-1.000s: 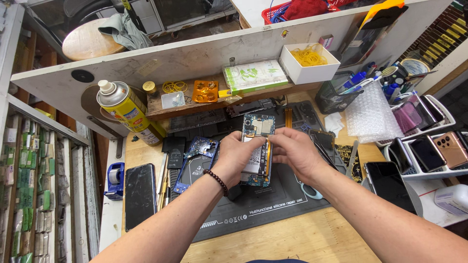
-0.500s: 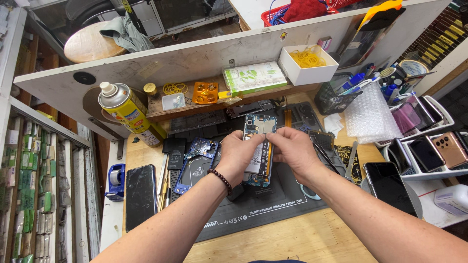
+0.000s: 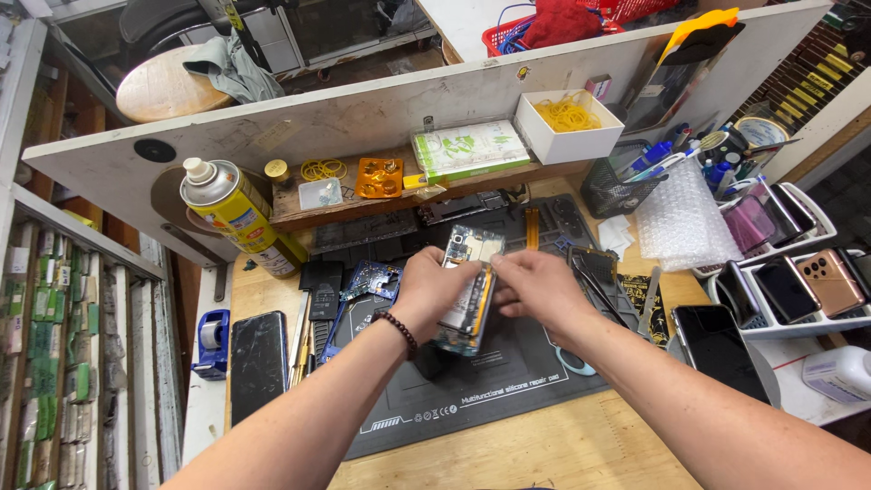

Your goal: The person opens a smartphone on a repair mat, removes its back cover and internal frame, and takes out the old battery. They then place a new battery into the phone body, reattach the back cover, and press the cover down to secure it.

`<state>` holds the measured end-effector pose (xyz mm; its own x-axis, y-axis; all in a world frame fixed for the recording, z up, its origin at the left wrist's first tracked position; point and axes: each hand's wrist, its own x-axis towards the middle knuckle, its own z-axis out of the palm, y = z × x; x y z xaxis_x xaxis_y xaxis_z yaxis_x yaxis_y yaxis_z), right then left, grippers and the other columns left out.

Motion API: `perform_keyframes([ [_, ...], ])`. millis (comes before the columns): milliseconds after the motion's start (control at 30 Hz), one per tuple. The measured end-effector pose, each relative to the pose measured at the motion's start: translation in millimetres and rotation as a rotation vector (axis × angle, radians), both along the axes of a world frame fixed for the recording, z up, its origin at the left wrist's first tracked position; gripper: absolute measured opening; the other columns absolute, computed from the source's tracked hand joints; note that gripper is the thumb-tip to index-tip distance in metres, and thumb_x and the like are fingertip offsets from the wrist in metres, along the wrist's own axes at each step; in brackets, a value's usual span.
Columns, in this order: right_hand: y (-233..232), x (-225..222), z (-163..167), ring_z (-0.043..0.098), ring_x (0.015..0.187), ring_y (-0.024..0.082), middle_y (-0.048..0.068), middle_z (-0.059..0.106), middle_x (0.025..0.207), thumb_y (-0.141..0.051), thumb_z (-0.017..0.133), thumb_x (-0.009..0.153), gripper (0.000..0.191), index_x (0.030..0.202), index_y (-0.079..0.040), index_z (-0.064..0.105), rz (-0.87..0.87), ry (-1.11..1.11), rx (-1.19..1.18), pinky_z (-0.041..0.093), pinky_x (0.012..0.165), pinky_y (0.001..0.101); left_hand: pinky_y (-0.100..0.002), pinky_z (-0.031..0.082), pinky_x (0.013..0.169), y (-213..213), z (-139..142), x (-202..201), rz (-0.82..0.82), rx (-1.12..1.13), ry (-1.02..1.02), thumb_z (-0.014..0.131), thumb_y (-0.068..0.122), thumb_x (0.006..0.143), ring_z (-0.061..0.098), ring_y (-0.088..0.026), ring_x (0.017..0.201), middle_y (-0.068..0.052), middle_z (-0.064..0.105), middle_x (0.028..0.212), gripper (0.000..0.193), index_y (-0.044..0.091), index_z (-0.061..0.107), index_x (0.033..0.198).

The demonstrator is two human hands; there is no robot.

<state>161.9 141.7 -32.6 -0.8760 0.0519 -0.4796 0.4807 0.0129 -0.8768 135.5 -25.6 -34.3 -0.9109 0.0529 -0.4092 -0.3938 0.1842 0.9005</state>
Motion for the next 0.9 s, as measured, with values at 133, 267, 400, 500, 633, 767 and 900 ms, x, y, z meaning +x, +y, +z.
perform_keyframes([
  [133, 6, 10, -6, 0.075, 0.079, 0.020, 0.010, 0.077, 0.088, -0.021, 0.069, 0.093, 0.024, 0.111, -0.007, 0.071, 0.066, 0.239, 0.666, 0.057, 0.072, 0.0342, -0.040, 0.058, 0.086, -14, -11, -8, -0.204, -0.490, 0.279, 0.085, 0.032, 0.072, 0.073, -0.028, 0.097, -0.017, 0.075, 0.103, 0.051, 0.002, 0.068, 0.111],
  [267, 10, 24, -13, 0.070, 0.095, 0.030, 0.011, 0.072, 0.103, -0.015, 0.070, 0.087, 0.026, 0.111, -0.006, 0.072, 0.221, 0.675, 0.849, 0.056, 0.083, 0.0392, -0.045, 0.055, 0.091, -16, -19, -8, -0.337, -0.662, 0.358, 0.084, 0.039, 0.072, 0.068, -0.035, 0.107, -0.018, 0.071, 0.111, 0.051, 0.009, 0.076, 0.113],
  [400, 12, 32, -15, 0.063, 0.111, 0.034, 0.012, 0.068, 0.114, -0.011, 0.071, 0.084, 0.034, 0.118, -0.006, 0.069, 0.390, 0.804, 0.900, 0.051, 0.093, 0.0423, -0.045, 0.052, 0.096, -19, -18, -1, -0.344, -0.687, 0.573, 0.084, 0.038, 0.074, 0.066, -0.038, 0.108, -0.022, 0.070, 0.109, 0.056, 0.004, 0.071, 0.117],
  [500, 13, 36, -16, 0.061, 0.113, 0.034, 0.013, 0.066, 0.118, -0.011, 0.072, 0.082, 0.039, 0.121, -0.006, 0.066, 0.416, 0.841, 0.921, 0.050, 0.093, 0.0429, -0.046, 0.050, 0.098, -23, -15, 23, -0.351, -0.684, 0.619, 0.081, 0.033, 0.078, 0.063, -0.038, 0.112, -0.020, 0.069, 0.113, 0.055, 0.003, 0.068, 0.122],
  [633, 14, 37, -17, 0.061, 0.114, 0.035, 0.013, 0.066, 0.123, -0.011, 0.071, 0.084, 0.039, 0.122, -0.005, 0.065, 0.432, 0.847, 0.942, 0.050, 0.095, 0.0428, -0.051, 0.043, 0.102, -27, -12, 54, -0.410, -0.701, 0.813, 0.078, 0.028, 0.082, 0.053, -0.040, 0.122, -0.021, 0.059, 0.129, 0.045, 0.007, 0.068, 0.122],
  [767, 13, 36, -17, 0.061, 0.116, 0.035, 0.013, 0.066, 0.124, -0.010, 0.071, 0.086, 0.040, 0.124, -0.004, 0.064, 0.439, 0.841, 0.940, 0.051, 0.097, 0.0433, -0.053, 0.038, 0.105, -25, -12, 61, -0.479, -0.744, 0.828, 0.075, 0.025, 0.083, 0.046, -0.039, 0.127, -0.021, 0.053, 0.136, 0.053, 0.005, 0.061, 0.131],
  [900, 10, 39, -14, 0.062, 0.111, 0.033, 0.012, 0.065, 0.119, -0.009, 0.071, 0.083, 0.038, 0.120, -0.007, 0.067, 0.413, 0.932, 0.987, 0.052, 0.091, 0.0429, -0.051, 0.039, 0.103, -24, -16, 62, -0.474, -0.822, 0.885, 0.072, 0.021, 0.086, 0.047, -0.039, 0.129, -0.021, 0.053, 0.137, 0.048, 0.005, 0.061, 0.130],
])
